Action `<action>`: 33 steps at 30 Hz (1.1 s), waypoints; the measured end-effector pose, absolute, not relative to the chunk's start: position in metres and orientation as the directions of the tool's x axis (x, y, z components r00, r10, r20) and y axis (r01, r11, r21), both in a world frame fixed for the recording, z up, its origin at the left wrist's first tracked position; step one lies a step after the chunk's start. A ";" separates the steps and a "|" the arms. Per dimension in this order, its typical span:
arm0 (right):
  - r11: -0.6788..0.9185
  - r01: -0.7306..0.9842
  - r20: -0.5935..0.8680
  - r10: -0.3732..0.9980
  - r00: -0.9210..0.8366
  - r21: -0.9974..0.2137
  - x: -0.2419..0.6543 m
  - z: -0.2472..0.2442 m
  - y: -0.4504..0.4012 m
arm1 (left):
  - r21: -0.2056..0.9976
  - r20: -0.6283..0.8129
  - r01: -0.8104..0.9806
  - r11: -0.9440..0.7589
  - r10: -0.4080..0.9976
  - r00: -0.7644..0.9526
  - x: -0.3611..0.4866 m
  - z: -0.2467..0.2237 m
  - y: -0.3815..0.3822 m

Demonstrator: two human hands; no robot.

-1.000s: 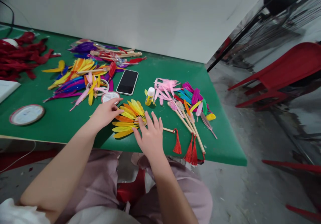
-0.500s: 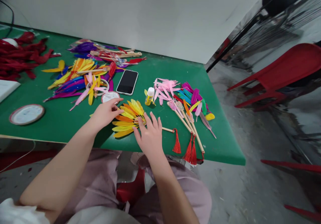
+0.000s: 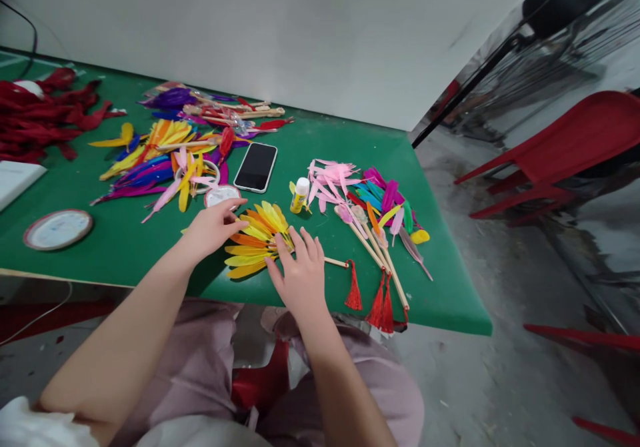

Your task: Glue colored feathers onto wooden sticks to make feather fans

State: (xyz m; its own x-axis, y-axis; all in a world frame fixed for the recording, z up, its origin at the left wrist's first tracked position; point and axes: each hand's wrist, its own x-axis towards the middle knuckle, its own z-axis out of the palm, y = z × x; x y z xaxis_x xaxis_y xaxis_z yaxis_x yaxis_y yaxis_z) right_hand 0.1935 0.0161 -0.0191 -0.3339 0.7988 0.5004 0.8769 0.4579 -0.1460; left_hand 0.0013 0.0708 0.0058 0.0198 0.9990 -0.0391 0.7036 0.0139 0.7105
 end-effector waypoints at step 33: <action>0.441 0.862 0.426 0.850 -0.312 -0.249 0.190 -0.017 0.022 | 0.760 -0.055 0.650 -0.013 0.995 0.084 0.003 0.005 0.071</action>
